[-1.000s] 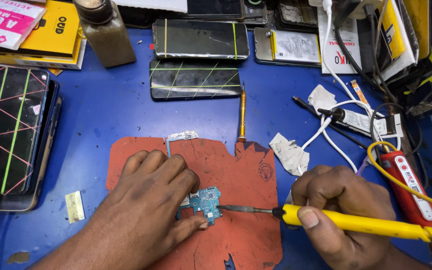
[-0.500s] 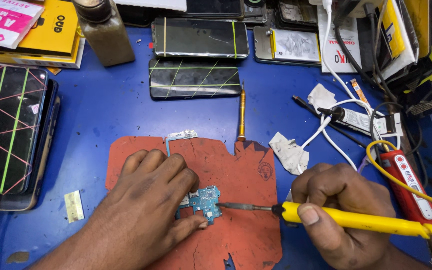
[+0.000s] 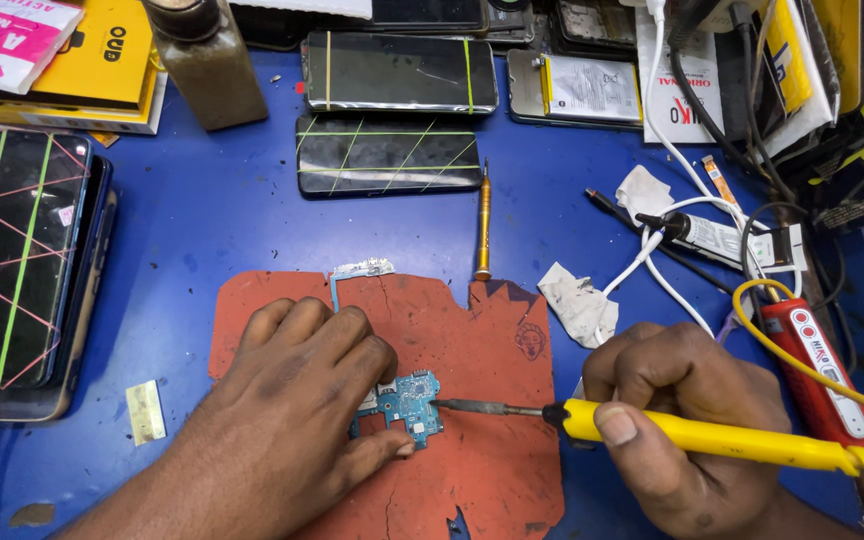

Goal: The person uses a soldering iron to apply heat to a small blue circuit board placed on a red mat. The hands hold the board steady while the tool is applied to specific points on the board surface.

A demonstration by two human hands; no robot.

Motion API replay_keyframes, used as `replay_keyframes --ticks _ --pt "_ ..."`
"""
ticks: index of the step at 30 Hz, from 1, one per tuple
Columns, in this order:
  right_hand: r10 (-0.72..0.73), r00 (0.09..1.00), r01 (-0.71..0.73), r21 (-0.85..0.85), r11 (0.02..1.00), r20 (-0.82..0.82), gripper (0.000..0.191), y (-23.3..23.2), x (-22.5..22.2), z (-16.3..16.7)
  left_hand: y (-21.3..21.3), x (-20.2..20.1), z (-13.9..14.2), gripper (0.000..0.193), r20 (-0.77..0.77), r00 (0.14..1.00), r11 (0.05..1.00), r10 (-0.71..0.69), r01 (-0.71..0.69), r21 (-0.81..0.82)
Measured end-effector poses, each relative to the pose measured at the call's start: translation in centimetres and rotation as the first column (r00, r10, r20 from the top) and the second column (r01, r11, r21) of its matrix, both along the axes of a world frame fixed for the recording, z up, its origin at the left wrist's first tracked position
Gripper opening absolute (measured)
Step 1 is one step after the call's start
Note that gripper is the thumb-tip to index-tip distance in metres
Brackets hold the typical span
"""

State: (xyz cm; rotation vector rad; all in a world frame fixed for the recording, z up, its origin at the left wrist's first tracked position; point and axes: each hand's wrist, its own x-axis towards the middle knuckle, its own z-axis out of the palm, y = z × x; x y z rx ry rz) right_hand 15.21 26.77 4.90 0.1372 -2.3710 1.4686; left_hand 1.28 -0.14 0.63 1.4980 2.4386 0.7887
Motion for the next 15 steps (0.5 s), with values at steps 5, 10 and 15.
replay_keyframes --ticks 5,10,15 --pt "0.040 0.999 -0.040 0.031 0.999 0.007 0.014 0.13 0.00 0.32 -0.01 0.01 -0.06 0.049 -0.007 1.000 1.000 -0.002 0.002 -0.005" --pt "0.043 0.999 -0.043 -0.017 0.999 -0.005 0.015 -0.13 0.09 0.46 -0.01 -0.04 -0.06 0.049 -0.026 1.000 1.000 -0.008 0.008 -0.008" --pt "-0.026 0.999 0.025 0.047 0.999 0.030 0.014 -0.17 0.10 0.41 -0.03 -0.04 -0.10 0.049 -0.019 1.000 1.000 -0.008 0.008 -0.006"
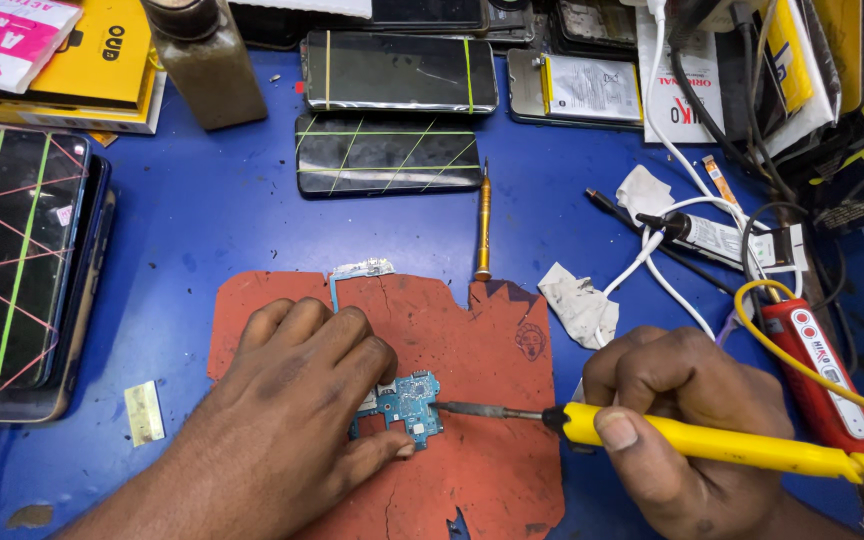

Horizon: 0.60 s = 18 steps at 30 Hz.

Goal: The person uses a soldering iron to apply heat to a small blue circuit board placed on a red mat. The hands hold the board steady while the tool is applied to specific points on the board surface.

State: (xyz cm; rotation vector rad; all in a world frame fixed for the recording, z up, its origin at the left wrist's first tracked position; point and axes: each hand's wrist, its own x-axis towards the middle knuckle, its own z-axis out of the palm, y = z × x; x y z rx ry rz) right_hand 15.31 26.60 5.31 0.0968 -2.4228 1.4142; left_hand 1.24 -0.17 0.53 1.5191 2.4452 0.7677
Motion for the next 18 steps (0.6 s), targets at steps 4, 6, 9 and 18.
replay_keyframes --ticks 4,6,9,18 --pt "0.029 0.999 -0.030 -0.030 0.999 -0.014 0.016 -0.1 0.1 -0.1 0.0 0.0 -0.1 0.049 0.008 1.000 1.000 0.000 0.000 -0.011" --pt "0.047 0.999 -0.048 -0.034 0.998 -0.022 0.016 0.1 0.2 -0.1 0.1 0.0 -0.2 0.049 0.023 1.000 0.999 0.003 -0.003 -0.033" --pt "0.045 0.999 -0.047 -0.057 0.997 -0.031 0.016 0.4 0.3 -0.2 0.1 0.0 -0.2 0.049 0.033 0.999 0.999 0.007 -0.006 -0.032" --pt "0.005 0.987 -0.020 -0.089 0.996 -0.163 0.033 2.5 -0.1 -1.9 0.6 -0.1 1.4 0.044 0.034 0.999 0.997 0.035 -0.032 -0.064"
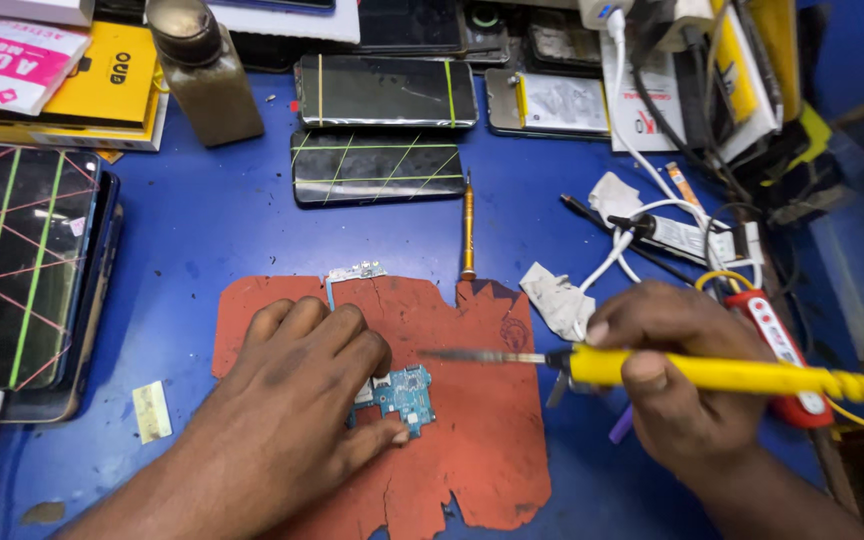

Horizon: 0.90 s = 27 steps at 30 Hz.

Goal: The person uses a soldering iron to apply heat to a small blue circuit board placed on a red mat. The hands hold the board steady while the tool is applied to specific points on the board surface.

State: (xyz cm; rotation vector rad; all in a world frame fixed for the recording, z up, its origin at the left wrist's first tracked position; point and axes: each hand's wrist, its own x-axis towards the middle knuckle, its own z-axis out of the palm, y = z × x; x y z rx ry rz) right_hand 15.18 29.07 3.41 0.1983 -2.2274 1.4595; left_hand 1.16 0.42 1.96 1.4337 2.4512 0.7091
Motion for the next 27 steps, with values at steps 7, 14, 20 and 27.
replay_keyframes --ticks 7,14,20,27 --pt "0.044 0.993 -0.066 -0.208 0.976 -0.109 0.048 1.2 -2.0 -0.4 0.2 0.1 1.3 0.044 -0.060 0.998 0.995 0.000 0.006 0.099" --pt "-0.269 0.963 0.254 -0.258 0.932 -0.024 0.025 -1.0 1.2 0.1 -0.2 0.0 0.4 0.053 -0.111 0.994 0.993 -0.015 0.028 0.117" --pt "-0.382 0.924 0.346 -0.423 0.837 0.001 0.017 -3.6 4.2 -3.8 0.0 -0.7 0.3 0.058 -0.073 0.996 0.998 -0.047 0.050 0.043" --pt "-0.582 0.810 0.538 -0.297 0.789 -0.078 0.014 -3.8 4.3 -5.0 0.2 -1.0 0.7 0.066 -0.057 0.995 0.995 -0.082 0.078 -0.058"
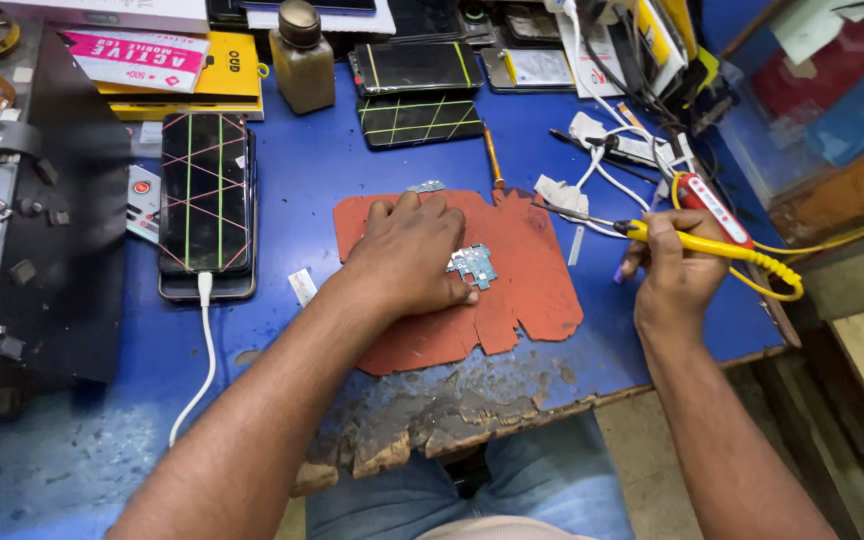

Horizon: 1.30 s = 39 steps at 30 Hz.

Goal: The person uses a soldering iron to apply heat to a small blue circuit board placed on a red mat. The hands hold the board steady while the tool is applied to specific points on the board surface.

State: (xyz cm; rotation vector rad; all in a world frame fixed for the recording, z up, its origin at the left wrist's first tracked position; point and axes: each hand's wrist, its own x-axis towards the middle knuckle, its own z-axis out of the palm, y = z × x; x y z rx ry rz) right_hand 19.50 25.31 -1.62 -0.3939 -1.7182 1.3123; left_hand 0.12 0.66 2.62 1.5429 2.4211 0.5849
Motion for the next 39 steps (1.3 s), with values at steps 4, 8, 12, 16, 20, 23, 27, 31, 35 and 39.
replay_keyframes --ticks 4,8,12,16,20,23,27,31,35,39 --pt "0.046 0.998 -0.049 -0.053 0.997 -0.045 0.015 0.4 -0.1 0.2 0.1 -0.1 -0.1 0.067 0.019 1.000 1.000 0.000 0.000 -0.030" --pt "0.105 0.990 -0.124 -0.213 0.969 -0.098 0.015 1.6 -0.2 0.0 0.2 -0.2 -0.2 0.068 0.034 0.999 1.000 0.004 -0.003 -0.031" --pt "0.128 0.983 -0.157 -0.236 0.959 -0.133 0.017 2.1 0.2 -0.5 0.2 -0.3 -0.7 0.069 0.039 0.999 1.000 0.011 -0.011 -0.019" --pt "0.169 0.982 -0.187 -0.262 0.947 -0.090 0.025 1.7 0.4 -0.6 -0.1 -0.3 -1.0 0.071 0.028 1.000 0.999 0.012 -0.013 0.030" --pt "0.204 0.979 -0.205 -0.239 0.949 -0.032 0.034 1.3 0.0 -0.3 -0.3 -0.2 -0.9 0.068 0.030 0.999 0.998 0.015 -0.017 0.060" --pt "0.225 0.974 -0.219 -0.190 0.957 0.014 0.034 0.9 -0.4 -0.4 -0.5 0.0 -0.7 0.062 0.047 0.999 0.997 0.017 -0.020 0.070" --pt "0.188 0.978 -0.175 -0.127 0.976 0.091 0.031 0.5 -0.7 -0.8 -0.6 0.3 -0.5 0.057 0.035 0.999 0.996 0.019 -0.022 0.090" --pt "0.230 0.969 -0.216 -0.147 0.965 0.088 0.028 1.2 -1.5 0.4 -0.7 0.6 -0.1 0.057 0.009 1.000 0.990 0.011 -0.012 0.140" --pt "0.356 0.920 -0.369 0.059 0.927 0.164 0.026 4.0 -3.7 3.8 -0.8 0.6 0.1 0.057 0.052 0.998 0.988 0.024 -0.031 0.151" --pt "0.451 0.865 -0.483 0.119 0.868 0.220 0.024 6.3 -5.9 6.3 -0.6 0.8 0.2 0.056 0.077 0.996 0.981 0.047 -0.060 0.185"
